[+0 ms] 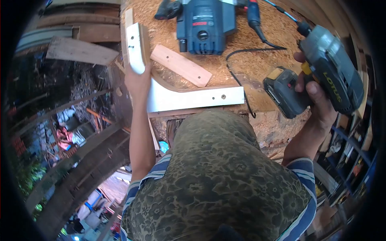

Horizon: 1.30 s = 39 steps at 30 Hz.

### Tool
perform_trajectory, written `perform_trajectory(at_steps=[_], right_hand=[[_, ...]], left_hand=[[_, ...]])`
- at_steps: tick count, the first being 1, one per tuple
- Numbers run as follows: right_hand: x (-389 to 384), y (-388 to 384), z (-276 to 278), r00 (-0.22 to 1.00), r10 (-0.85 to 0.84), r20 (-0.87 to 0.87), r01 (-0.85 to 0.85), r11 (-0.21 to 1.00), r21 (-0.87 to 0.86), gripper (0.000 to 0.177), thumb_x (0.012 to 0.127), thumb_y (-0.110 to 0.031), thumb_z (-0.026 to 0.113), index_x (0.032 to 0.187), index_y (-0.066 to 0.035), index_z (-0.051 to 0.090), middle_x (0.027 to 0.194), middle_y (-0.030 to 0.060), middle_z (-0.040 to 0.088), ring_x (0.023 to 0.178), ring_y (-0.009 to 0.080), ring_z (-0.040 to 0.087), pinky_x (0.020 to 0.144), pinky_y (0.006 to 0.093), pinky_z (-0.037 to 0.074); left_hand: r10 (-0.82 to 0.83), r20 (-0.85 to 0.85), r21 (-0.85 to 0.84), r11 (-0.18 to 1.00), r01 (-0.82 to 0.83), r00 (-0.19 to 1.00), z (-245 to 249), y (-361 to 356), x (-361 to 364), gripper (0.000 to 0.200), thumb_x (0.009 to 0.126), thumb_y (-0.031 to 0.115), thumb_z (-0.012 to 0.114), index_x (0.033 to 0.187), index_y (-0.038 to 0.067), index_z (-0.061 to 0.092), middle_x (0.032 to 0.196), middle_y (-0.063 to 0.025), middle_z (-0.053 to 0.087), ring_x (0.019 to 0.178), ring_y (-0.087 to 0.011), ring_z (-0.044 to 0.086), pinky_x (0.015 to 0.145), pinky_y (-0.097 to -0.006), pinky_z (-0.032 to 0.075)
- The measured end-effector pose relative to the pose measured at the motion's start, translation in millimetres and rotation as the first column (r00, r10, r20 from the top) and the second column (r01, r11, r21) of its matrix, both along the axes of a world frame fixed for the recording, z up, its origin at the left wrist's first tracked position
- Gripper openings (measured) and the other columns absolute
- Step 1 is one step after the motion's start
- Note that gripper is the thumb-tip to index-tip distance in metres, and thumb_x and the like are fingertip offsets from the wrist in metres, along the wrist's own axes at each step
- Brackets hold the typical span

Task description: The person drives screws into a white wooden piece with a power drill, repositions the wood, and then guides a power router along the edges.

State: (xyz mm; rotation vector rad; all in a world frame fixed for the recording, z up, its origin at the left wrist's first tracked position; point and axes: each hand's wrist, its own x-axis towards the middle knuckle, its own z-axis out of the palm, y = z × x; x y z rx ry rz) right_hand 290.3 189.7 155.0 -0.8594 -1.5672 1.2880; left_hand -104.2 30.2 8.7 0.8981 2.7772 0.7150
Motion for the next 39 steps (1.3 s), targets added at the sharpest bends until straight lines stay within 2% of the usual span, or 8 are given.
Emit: perform_trajectory(at_steps=[8, 9, 11, 12, 16, 21, 23, 39], right_hand=[[29.5, -25.0, -11.7, 0.997, -0.025, -0.068, 0.021, 0.998, -0.053, 0.05, 0.084, -0.01, 0.078, 0.13, 0.002, 0.062, 0.118, 0.0279, 0.068, 0.068, 0.0148, 0.062, 0.065, 0.0278, 0.053], [29.3, -30.3, -10.6, 0.997, -0.039, -0.071, 0.037, 0.999, -0.025, 0.05, 0.085, -0.011, 0.078, 0.13, 0.002, 0.062, 0.116, 0.0273, 0.069, 0.068, 0.0145, 0.063, 0.065, 0.0279, 0.053], [35.5, -37.3, -10.2, 0.997, -0.041, -0.068, 0.043, 0.999, 0.027, 0.046, 0.085, -0.013, 0.079, 0.127, 0.001, 0.064, 0.113, 0.0258, 0.07, 0.068, 0.014, 0.064, 0.064, 0.028, 0.054], [38.4, -39.7, -9.7, 0.996, -0.055, -0.072, 0.057, 0.998, 0.035, 0.046, 0.085, -0.013, 0.079, 0.127, 0.001, 0.064, 0.113, 0.0258, 0.07, 0.068, 0.014, 0.064, 0.064, 0.028, 0.054], [39.0, -53.2, -1.7, 0.996, -0.006, -0.092, 0.017, 0.994, 0.112, 0.038, 0.086, -0.014, 0.079, 0.119, 0.0, 0.068, 0.113, 0.0259, 0.07, 0.068, 0.0139, 0.064, 0.064, 0.0277, 0.054], [40.0, -70.9, -1.6, 0.994, 0.005, -0.107, 0.005, 0.995, 0.099, 0.035, 0.087, -0.014, 0.079, 0.117, -0.001, 0.068, 0.114, 0.0259, 0.07, 0.068, 0.0136, 0.064, 0.065, 0.0279, 0.054], [36.7, -77.9, 1.1, 0.985, 0.008, -0.172, -0.003, 1.0, 0.03, 0.039, 0.085, -0.006, 0.08, 0.12, 0.002, 0.067, 0.108, 0.0161, 0.074, 0.073, 0.013, 0.065, 0.062, 0.0266, 0.055], [-24.5, -78.4, 22.5, 0.977, 0.204, 0.059, -0.204, 0.979, 0.004, 0.056, 0.082, -0.009, 0.079, 0.133, 0.003, 0.057, 0.115, 0.0244, 0.069, 0.069, 0.0157, 0.064, 0.063, 0.0279, 0.053]], left_hand=[[-0.012, 0.042, 0.002, 1.0, 0.012, 0.999, -21.5, -19.7, -13.9, 0.074, 0.079, 0.036, 0.081, 0.133, -0.008, 0.056, 0.119, -0.0308, 0.066, 0.113, -0.0438, 0.063, 0.098, -0.0487, 0.048], [-0.01, -0.258, -0.005, 1.0, 0.009, 0.966, -23.7, -18.8, -6.2, 0.08, 0.079, 0.037, 0.081, 0.14, -0.006, 0.05, 0.128, -0.0309, 0.059, 0.126, -0.043, 0.054, 0.106, -0.0506, 0.041], [-0.181, -0.389, 0.064, 0.973, 0.223, 0.903, -17.7, -30.6, 5.5, 0.076, 0.079, 0.035, 0.082, 0.136, -0.006, 0.052, 0.131, -0.0287, 0.057, 0.128, -0.043, 0.051, 0.108, -0.0494, 0.04], [-0.314, -0.517, 0.099, 0.902, 0.421, 0.796, -7.7, -34.1, 18.7, 0.073, 0.079, 0.033, 0.082, 0.133, -0.007, 0.055, 0.133, -0.0265, 0.056, 0.13, -0.0429, 0.048, 0.11, -0.0481, 0.039], [-0.93, -0.04, 0.038, 0.365, 0.93, 0.366, 25.1, -43.3, 84.3, 0.072, 0.071, 0.026, 0.085, 0.132, 0.002, 0.057, 0.128, -0.0188, 0.06, 0.122, -0.0378, 0.055, 0.106, -0.0487, 0.044], [-0.909, 0.066, -0.032, 0.409, 0.912, 0.411, 7.8, -46.9, 88.9, 0.064, 0.07, 0.019, 0.083, 0.128, 0.002, 0.06, 0.125, -0.0196, 0.061, 0.117, -0.0358, 0.057, 0.1, -0.0459, 0.049], [-0.904, 0.034, -0.022, 0.425, 0.905, 0.425, 7.1, -51.3, 91.7, 0.063, 0.07, 0.017, 0.082, 0.128, 0.002, 0.06, 0.124, -0.0191, 0.061, 0.115, -0.0352, 0.058, 0.099, -0.045, 0.049], [-0.871, -0.143, 0.227, 0.433, 0.872, 0.47, -18.0, -69.1, 80.8, 0.069, 0.072, 0.023, 0.08, 0.135, 0.005, 0.058, 0.124, -0.0153, 0.062, 0.116, -0.0347, 0.057, 0.1, -0.0451, 0.049]])
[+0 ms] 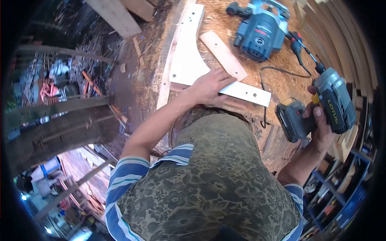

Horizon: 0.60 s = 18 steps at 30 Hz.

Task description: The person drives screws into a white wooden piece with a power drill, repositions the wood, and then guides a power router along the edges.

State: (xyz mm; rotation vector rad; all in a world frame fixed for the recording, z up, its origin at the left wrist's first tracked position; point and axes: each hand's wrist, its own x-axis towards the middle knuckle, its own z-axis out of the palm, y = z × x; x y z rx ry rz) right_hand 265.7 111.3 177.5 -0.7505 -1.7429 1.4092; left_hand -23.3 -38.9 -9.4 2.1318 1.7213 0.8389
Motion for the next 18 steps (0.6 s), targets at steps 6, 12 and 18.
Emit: perform_trajectory(at_steps=[6, 12, 18], right_hand=[[-39.5, 9.3, 18.4, 0.982, 0.098, 0.161, -0.111, 0.991, 0.072, 0.058, 0.083, -0.016, 0.081, 0.131, 0.004, 0.057, 0.116, 0.023, 0.069, 0.067, 0.0159, 0.062, 0.061, 0.0274, 0.051], [-98.0, 13.9, 58.1, 0.933, 0.125, 0.339, -0.128, 0.992, -0.012, 0.053, 0.079, -0.003, 0.082, 0.127, 0.002, 0.061, 0.114, 0.0185, 0.072, 0.073, 0.0142, 0.063, 0.065, 0.0274, 0.052], [-135.5, 24.9, 75.4, 0.875, 0.163, 0.456, -0.192, 0.981, 0.018, 0.047, 0.076, -0.005, 0.087, 0.117, 0.0, 0.066, 0.105, 0.0083, 0.072, 0.081, 0.0142, 0.064, 0.072, 0.03, 0.053]], left_hand=[[0.087, 0.235, 0.115, 0.987, -0.116, 0.968, 0.4, -3.7, -2.6, 0.063, 0.077, 0.023, 0.079, 0.133, 0.005, 0.059, 0.126, -0.0144, 0.062, 0.121, -0.034, 0.055, 0.103, -0.0438, 0.047], [0.5, 0.327, 0.178, 0.8, -0.572, 0.802, 17.0, -15.5, -60.5, 0.06, 0.072, 0.019, 0.082, 0.128, 0.007, 0.064, 0.134, -0.0125, 0.059, 0.127, -0.0338, 0.053, 0.11, -0.0453, 0.043], [0.201, -0.191, -0.076, 0.973, -0.219, 0.961, 24.2, -96.6, -95.7, 0.046, 0.075, 0.015, 0.078, 0.12, 0.009, 0.068, 0.141, -0.0084, 0.058, 0.134, -0.0307, 0.05, 0.111, -0.0475, 0.043]])
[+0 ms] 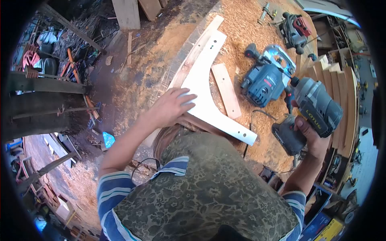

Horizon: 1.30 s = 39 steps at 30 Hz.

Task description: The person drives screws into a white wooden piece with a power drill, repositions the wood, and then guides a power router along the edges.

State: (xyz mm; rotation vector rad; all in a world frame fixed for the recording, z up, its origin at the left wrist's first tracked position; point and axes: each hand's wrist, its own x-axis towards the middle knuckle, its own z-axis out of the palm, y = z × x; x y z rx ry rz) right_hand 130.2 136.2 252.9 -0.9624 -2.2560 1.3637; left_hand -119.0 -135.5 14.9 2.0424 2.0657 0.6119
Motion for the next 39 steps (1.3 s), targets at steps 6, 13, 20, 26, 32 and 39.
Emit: perform_trajectory(at_steps=[6, 13, 20, 26, 32, 39], right_hand=[[-17.5, -0.5, -11.3, 0.995, -0.025, 0.101, 0.032, 0.997, -0.063, 0.046, 0.074, -0.001, 0.087, 0.115, 0.0, 0.065, 0.104, 0.006, 0.07, 0.09, 0.0143, 0.065, 0.079, 0.0307, 0.054], [7.8, 3.2, -26.5, 0.993, 0.109, -0.039, -0.111, 0.993, -0.043, 0.055, 0.074, 0.007, 0.083, 0.123, 0.001, 0.059, 0.11, 0.0065, 0.067, 0.098, 0.0161, 0.065, 0.087, 0.0326, 0.053], [68.9, 24.8, -63.3, 1.0, -0.007, 0.002, 0.007, 0.999, -0.038, 0.072, 0.073, 0.006, 0.082, 0.135, 0.0, 0.046, 0.118, 0.0098, 0.063, 0.103, 0.0195, 0.064, 0.091, 0.0352, 0.053], [41.9, 6.3, -51.6, 0.982, 0.107, -0.158, -0.116, 0.992, -0.049, 0.048, 0.075, 0.007, 0.073, 0.119, 0.0, 0.056, 0.095, 0.0093, 0.066, 0.074, 0.0162, 0.066, 0.063, 0.0315, 0.056], [47.8, 14.9, -71.9, 0.969, 0.11, -0.221, -0.126, 0.99, -0.06, 0.055, 0.076, 0.007, 0.072, 0.126, 0.0, 0.048, 0.097, 0.0111, 0.064, 0.076, 0.0174, 0.066, 0.062, 0.0316, 0.056], [46.0, 18.0, -71.5, 0.973, 0.052, -0.226, -0.071, 0.994, -0.077, 0.056, 0.078, 0.003, 0.075, 0.128, 0.001, 0.051, 0.109, 0.0163, 0.068, 0.073, 0.0166, 0.066, 0.062, 0.031, 0.056]], left_hand=[[-0.167, -0.166, 0.014, 0.985, 0.172, 0.972, 2.5, 15.3, -21.5, 0.035, 0.084, 0.013, 0.067, 0.118, 0.006, 0.069, 0.141, -0.0108, 0.059, 0.134, -0.0306, 0.051, 0.11, -0.0457, 0.043], [-0.413, -0.36, -0.099, 0.909, 0.405, 0.837, -3.6, 80.6, 7.5, 0.047, 0.082, 0.019, 0.068, 0.126, 0.004, 0.06, 0.126, -0.0084, 0.061, 0.125, -0.0244, 0.055, 0.11, -0.0431, 0.038], [-0.44, -0.342, -0.004, 0.884, 0.467, 0.831, -42.1, 106.7, 10.0, 0.03, 0.073, 0.021, 0.07, 0.098, 0.005, 0.066, 0.099, -0.0083, 0.063, 0.104, -0.0267, 0.06, 0.096, -0.0427, 0.044], [-0.542, -0.352, -0.051, 0.825, 0.563, 0.763, -23.6, 106.0, -0.3, 0.027, 0.071, 0.023, 0.068, 0.091, 0.006, 0.062, 0.097, -0.0114, 0.061, 0.095, -0.0323, 0.062, 0.094, -0.0472, 0.045], [-0.564, -0.392, -0.128, 0.816, 0.564, 0.727, -33.4, 113.8, 2.7, 0.039, 0.064, 0.023, 0.072, 0.096, 0.005, 0.059, 0.1, -0.012, 0.06, 0.097, -0.0321, 0.062, 0.094, -0.0476, 0.044], [-0.545, -0.425, -0.045, 0.81, 0.584, 0.723, -39.6, 111.6, 0.9, 0.032, 0.071, 0.025, 0.069, 0.096, 0.005, 0.061, 0.1, -0.0111, 0.06, 0.102, -0.0307, 0.06, 0.093, -0.0469, 0.044]])
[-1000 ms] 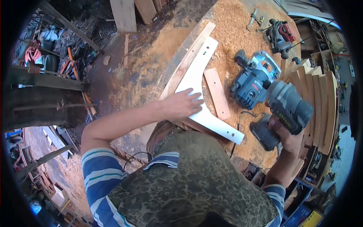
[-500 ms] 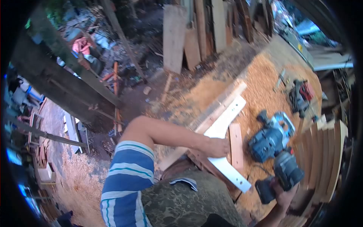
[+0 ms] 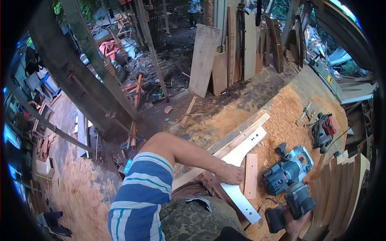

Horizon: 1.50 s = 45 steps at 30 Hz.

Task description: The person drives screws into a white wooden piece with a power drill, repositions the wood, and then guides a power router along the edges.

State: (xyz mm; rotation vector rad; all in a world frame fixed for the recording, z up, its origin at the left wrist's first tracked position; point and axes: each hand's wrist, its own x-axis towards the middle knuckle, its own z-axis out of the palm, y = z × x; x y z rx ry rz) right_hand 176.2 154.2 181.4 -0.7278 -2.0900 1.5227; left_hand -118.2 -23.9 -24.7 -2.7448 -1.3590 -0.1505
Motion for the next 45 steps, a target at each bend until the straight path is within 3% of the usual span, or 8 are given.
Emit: perform_trajectory(at_steps=[4, 15, 18, 24, 31, 34, 39, 45], right_hand=[[-2.6, 14.5, 20.8, 0.96, 0.239, 0.145, -0.26, 0.953, 0.153, 0.065, 0.077, 0.006, 0.08, 0.133, 0.008, 0.047, 0.112, 0.018, 0.065, 0.093, 0.022, 0.066, 0.078, 0.0342, 0.058], [10.2, 13.3, 16.9, 0.992, 0.081, 0.095, -0.096, 0.981, 0.17, 0.043, 0.079, 0.003, 0.081, 0.116, 0.005, 0.06, 0.098, 0.0121, 0.069, 0.084, 0.0182, 0.067, 0.074, 0.0333, 0.057], [21.1, 11.1, 12.7, 0.998, 0.024, 0.064, -0.036, 0.981, 0.192, 0.041, 0.079, 0.002, 0.082, 0.114, 0.004, 0.061, 0.097, 0.0114, 0.069, 0.084, 0.0182, 0.066, 0.074, 0.0332, 0.057], [24.5, 3.4, 21.5, 0.997, 0.004, 0.076, -0.018, 0.984, 0.177, 0.038, 0.081, -0.004, 0.084, 0.113, 0.002, 0.064, 0.096, 0.0099, 0.069, 0.085, 0.0185, 0.066, 0.077, 0.0336, 0.056], [22.5, -0.4, 35.6, 0.98, 0.034, 0.197, -0.073, 0.978, 0.197, 0.039, 0.086, -0.02, 0.082, 0.118, -0.003, 0.066, 0.102, 0.0102, 0.072, 0.091, 0.024, 0.068, 0.083, 0.0398, 0.056], [26.9, 10.5, -1.0, 0.999, -0.045, -0.021, 0.045, 0.999, -0.01, 0.056, 0.079, 0.0, 0.075, 0.13, 0.002, 0.052, 0.115, 0.018, 0.068, 0.073, 0.0161, 0.066, 0.062, 0.0306, 0.056], [37.6, 16.9, -7.2, 0.998, -0.059, -0.014, 0.058, 0.998, -0.039, 0.054, 0.081, -0.002, 0.074, 0.131, 0.003, 0.053, 0.115, 0.0178, 0.069, 0.072, 0.0158, 0.066, 0.061, 0.0306, 0.055], [24.8, 18.9, -0.3, 0.997, -0.065, 0.03, 0.065, 0.998, -0.023, 0.05, 0.081, -0.002, 0.073, 0.128, 0.005, 0.057, 0.114, 0.0187, 0.07, 0.07, 0.0161, 0.066, 0.06, 0.0305, 0.055]], left_hand=[[-0.038, 0.03, 0.014, 0.999, 0.038, 0.999, -9.2, 3.6, 0.1, 0.022, 0.079, 0.023, 0.061, 0.092, 0.006, 0.063, 0.099, -0.01, 0.061, 0.099, -0.0297, 0.06, 0.091, -0.0462, 0.045], [-0.035, -0.036, 0.032, 0.999, 0.036, 0.999, -25.3, 9.6, 2.7, 0.025, 0.076, 0.024, 0.064, 0.095, 0.007, 0.064, 0.097, -0.0108, 0.062, 0.097, -0.0294, 0.061, 0.091, -0.0467, 0.045], [0.037, 0.019, -0.22, 0.975, -0.031, 0.999, -10.4, 6.6, 3.3, 0.068, 0.049, 0.031, 0.08, 0.107, 0.001, 0.062, 0.114, -0.0156, 0.061, 0.114, -0.0348, 0.058, 0.104, -0.0468, 0.04], [0.04, 0.12, 0.072, 0.996, -0.049, 0.992, 0.6, -6.9, 7.7, 0.038, 0.064, 0.023, 0.071, 0.093, 0.002, 0.06, 0.1, -0.0159, 0.058, 0.104, -0.0329, 0.057, 0.098, -0.0464, 0.04], [0.021, 0.22, -0.073, 0.997, -0.005, 0.975, 6.3, -4.6, 4.8, 0.03, 0.076, 0.02, 0.065, 0.096, -0.002, 0.06, 0.1, -0.0182, 0.057, 0.106, -0.036, 0.056, 0.106, -0.0513, 0.037], [0.04, 0.264, -0.079, 0.997, -0.02, 0.964, 14.9, -22.1, 1.9, 0.034, 0.082, 0.019, 0.065, 0.107, -0.004, 0.061, 0.113, -0.0226, 0.058, 0.118, -0.04, 0.054, 0.112, -0.0532, 0.036], [0.442, 0.281, -0.127, 0.897, -0.424, 0.852, 28.1, -87.9, -19.9, 0.051, 0.087, 0.01, 0.064, 0.135, -0.001, 0.051, 0.146, -0.0297, 0.045, 0.142, -0.0444, 0.038, 0.121, -0.0528, 0.031], [0.619, 0.276, -0.304, 0.782, -0.544, 0.736, 26.9, -124.3, -26.6, 0.059, 0.088, 0.001, 0.056, 0.146, 0.002, 0.044, 0.161, -0.0172, 0.034, 0.108, -0.0386, 0.068, 0.086, -0.0433, 0.061]])
